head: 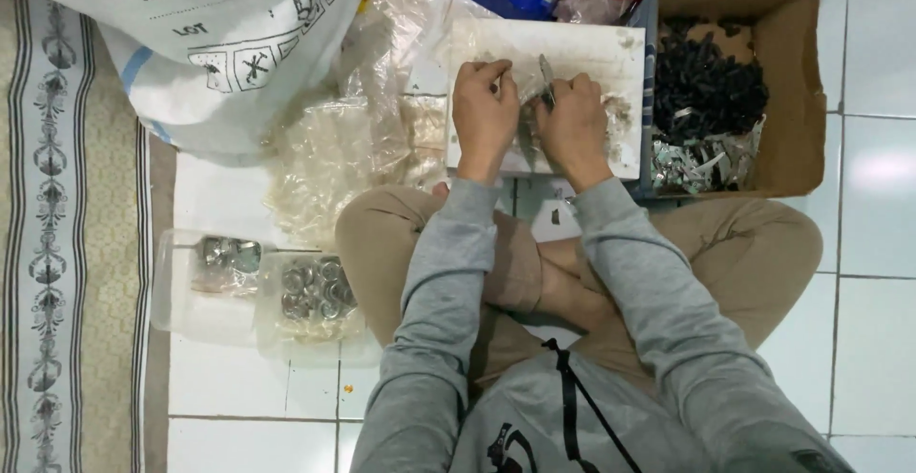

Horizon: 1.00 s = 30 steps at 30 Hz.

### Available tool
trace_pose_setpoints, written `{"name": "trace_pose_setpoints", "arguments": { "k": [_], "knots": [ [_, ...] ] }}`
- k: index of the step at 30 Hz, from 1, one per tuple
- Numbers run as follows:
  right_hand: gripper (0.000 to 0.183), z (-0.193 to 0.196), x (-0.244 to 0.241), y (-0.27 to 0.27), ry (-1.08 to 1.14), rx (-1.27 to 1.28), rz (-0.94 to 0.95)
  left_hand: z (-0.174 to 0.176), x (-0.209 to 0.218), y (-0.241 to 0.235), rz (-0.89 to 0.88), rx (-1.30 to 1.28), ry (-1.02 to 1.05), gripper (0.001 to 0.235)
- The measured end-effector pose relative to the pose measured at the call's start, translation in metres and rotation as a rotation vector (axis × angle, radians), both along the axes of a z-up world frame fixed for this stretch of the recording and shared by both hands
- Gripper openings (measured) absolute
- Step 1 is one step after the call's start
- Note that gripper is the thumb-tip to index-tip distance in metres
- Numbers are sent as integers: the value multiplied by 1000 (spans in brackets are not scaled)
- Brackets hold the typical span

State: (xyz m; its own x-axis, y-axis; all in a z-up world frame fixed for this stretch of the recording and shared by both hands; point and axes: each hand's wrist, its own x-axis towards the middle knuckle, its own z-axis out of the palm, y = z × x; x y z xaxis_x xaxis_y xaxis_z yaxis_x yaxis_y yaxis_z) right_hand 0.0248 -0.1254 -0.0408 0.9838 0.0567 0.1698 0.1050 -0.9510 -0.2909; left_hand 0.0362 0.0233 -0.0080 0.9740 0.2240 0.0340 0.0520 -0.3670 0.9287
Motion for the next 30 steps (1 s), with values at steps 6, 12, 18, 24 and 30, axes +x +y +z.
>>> {"name": "trace_pose_setpoints", "arguments": {
  "k": [6,12,18,24,30],
  "knots": [
    [24,-11,14,-10,87,9,-21,-1,-1,0,-5,59,-24,24],
    [35,-28,38,-27,252,351,-173,-4,1,-1,16,38,-18,24],
    [24,-11,42,-27,317,280,-165,-8,0,-3,24,61,-34,22],
    [23,-30,45,-30,302,331,-156,-17,4,-3,6,72,-28,23],
    [30,-27,43,-35,311,401,-125,-16,4,-3,5,58,-18,23]
  ]
}}
